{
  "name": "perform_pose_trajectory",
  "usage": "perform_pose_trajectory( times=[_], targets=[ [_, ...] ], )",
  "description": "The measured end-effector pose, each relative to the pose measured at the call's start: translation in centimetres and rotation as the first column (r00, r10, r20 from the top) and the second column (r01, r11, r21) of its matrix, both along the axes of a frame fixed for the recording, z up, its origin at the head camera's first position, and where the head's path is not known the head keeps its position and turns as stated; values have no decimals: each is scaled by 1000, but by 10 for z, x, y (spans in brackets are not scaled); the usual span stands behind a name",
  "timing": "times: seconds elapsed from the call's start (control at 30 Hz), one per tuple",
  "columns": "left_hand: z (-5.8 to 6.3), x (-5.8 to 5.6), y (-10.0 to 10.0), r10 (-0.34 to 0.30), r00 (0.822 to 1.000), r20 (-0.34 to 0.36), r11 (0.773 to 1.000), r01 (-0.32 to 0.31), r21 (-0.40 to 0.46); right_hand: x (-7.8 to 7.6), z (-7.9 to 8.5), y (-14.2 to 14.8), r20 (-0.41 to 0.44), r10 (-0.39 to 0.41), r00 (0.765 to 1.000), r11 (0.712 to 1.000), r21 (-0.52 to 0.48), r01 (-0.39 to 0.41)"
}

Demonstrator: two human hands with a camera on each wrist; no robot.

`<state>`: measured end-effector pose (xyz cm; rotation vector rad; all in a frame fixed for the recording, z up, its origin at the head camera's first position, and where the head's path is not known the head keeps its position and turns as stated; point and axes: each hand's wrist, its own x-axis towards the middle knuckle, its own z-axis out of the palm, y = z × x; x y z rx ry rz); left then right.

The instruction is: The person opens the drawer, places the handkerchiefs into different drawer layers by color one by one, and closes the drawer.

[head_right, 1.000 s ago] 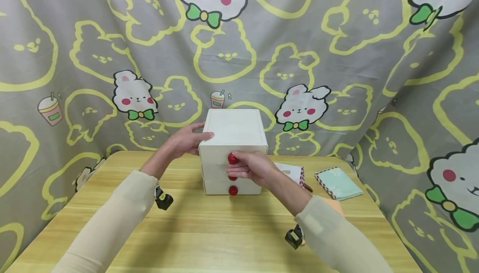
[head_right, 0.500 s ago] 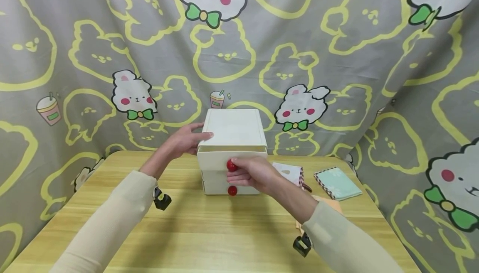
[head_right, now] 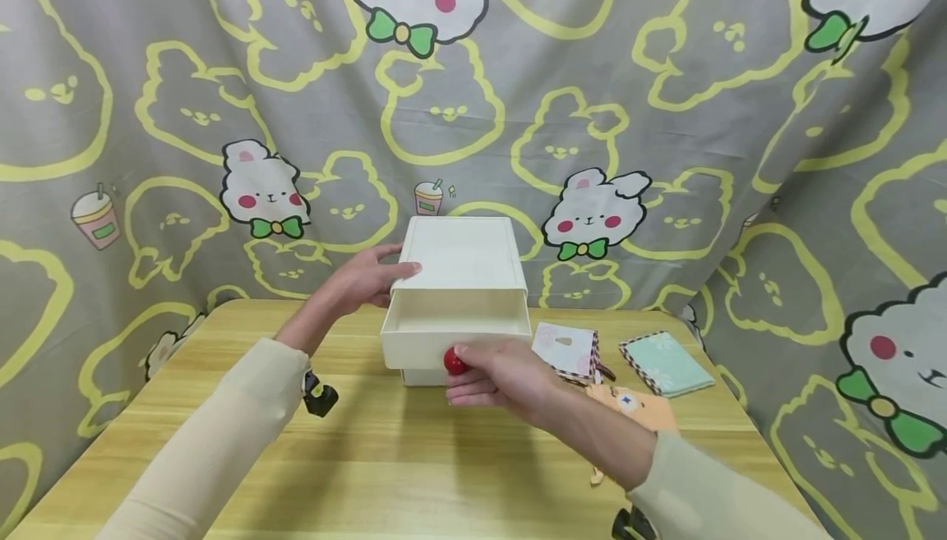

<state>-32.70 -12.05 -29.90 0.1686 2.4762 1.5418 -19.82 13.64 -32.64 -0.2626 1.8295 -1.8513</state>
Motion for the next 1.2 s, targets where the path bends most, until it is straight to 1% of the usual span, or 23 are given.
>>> perform_pose_trajectory(
  times=[0.23, 0.47, 0.63, 1.0, 1.1, 1.2],
  targets=[
    [0, -1, 1, 2, 1000, 0, 1000, -2, -1, 22, -2, -1, 27, -31, 999, 999, -15, 31],
    [-1, -2, 0, 1, 1000, -2, 1000, -1, -4, 33, -4, 0, 63, -44, 997, 999, -11, 45],
    [-1, -2, 0, 1, 1000, -1, 1000, -1, -3, 36, -5, 2, 72, -45, 996, 999, -12, 46],
    [0, -1, 0, 2, 1000, -3, 1000, -2, -7, 38, -4, 3, 61, -35, 998, 999, 0, 35],
    [-2, -2, 0, 3, 1000, -3, 1000, -3, -4, 36, -3, 5, 37, -15, 999, 999, 31, 13],
    [-3, -3, 0, 3, 1000, -1, 1000, -3, 8, 33, 2, 9, -14, 54, 998, 989, 136, -51]
  ],
)
